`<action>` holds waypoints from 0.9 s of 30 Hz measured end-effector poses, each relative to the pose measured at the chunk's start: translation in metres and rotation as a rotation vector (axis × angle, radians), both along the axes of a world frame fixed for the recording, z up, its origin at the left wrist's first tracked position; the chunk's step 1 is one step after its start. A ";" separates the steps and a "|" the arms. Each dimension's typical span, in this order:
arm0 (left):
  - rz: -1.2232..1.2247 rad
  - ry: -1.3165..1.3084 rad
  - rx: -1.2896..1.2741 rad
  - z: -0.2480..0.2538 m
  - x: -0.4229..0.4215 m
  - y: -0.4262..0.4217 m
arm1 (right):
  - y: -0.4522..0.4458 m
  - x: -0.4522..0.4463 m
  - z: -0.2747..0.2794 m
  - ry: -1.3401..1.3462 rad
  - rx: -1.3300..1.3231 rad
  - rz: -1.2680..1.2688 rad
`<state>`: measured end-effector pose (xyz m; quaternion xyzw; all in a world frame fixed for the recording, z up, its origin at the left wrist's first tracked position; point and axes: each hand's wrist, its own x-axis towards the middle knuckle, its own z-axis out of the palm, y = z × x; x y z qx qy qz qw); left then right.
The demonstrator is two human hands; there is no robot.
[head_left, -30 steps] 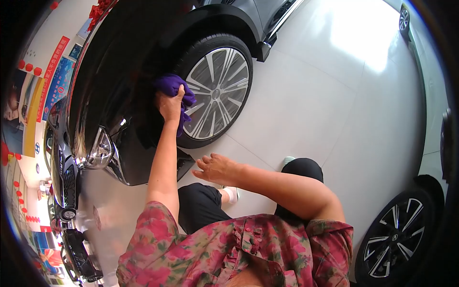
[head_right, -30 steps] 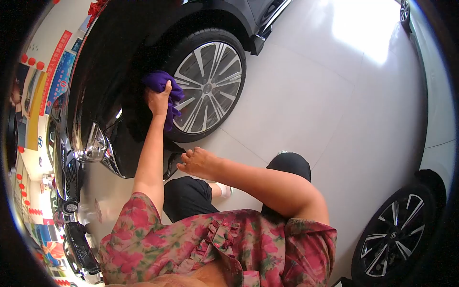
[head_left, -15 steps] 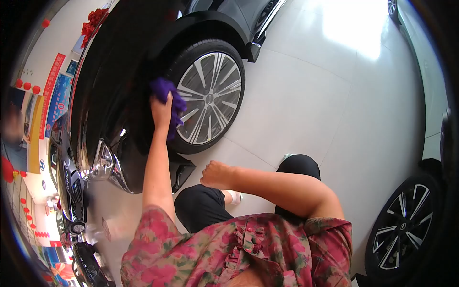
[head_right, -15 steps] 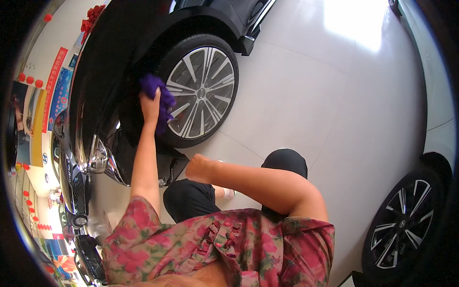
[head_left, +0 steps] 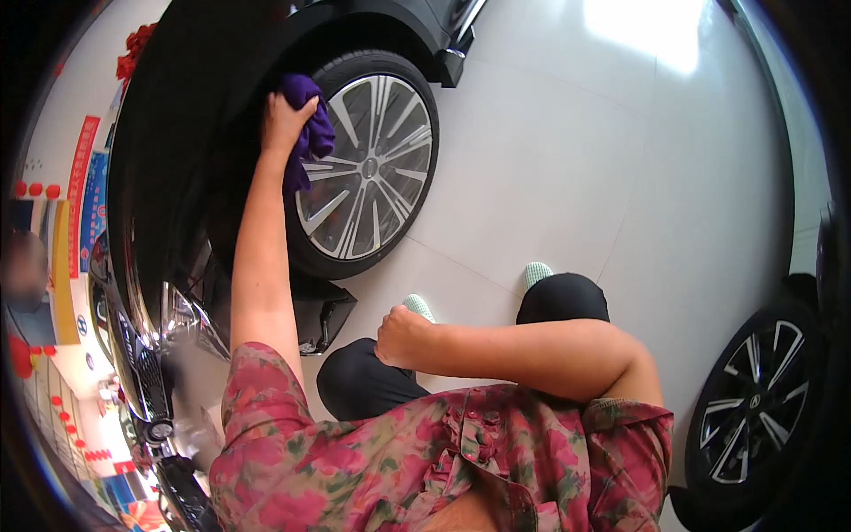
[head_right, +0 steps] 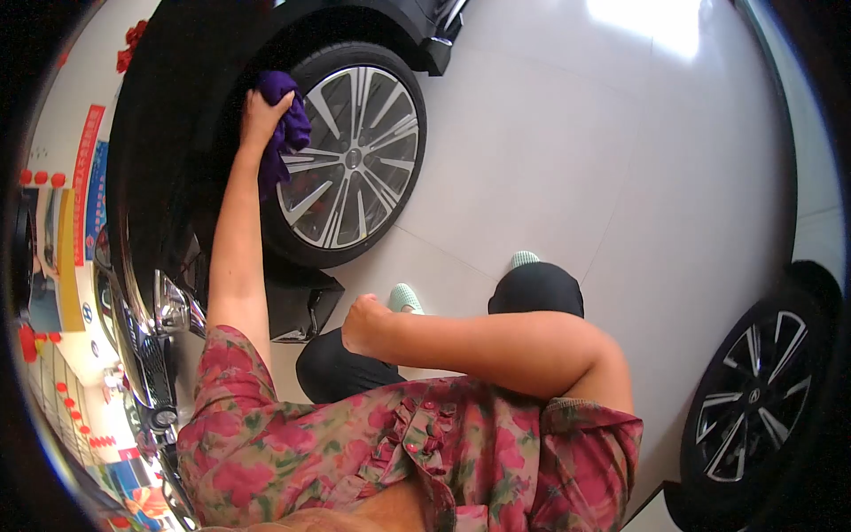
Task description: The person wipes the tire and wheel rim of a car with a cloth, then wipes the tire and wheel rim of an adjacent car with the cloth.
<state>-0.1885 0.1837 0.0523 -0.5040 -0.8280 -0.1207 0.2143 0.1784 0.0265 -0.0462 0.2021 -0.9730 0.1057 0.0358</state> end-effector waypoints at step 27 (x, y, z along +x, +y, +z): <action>0.116 -1.503 1.099 -0.101 0.131 -0.278 | 0.002 -0.018 0.017 -0.296 0.055 0.032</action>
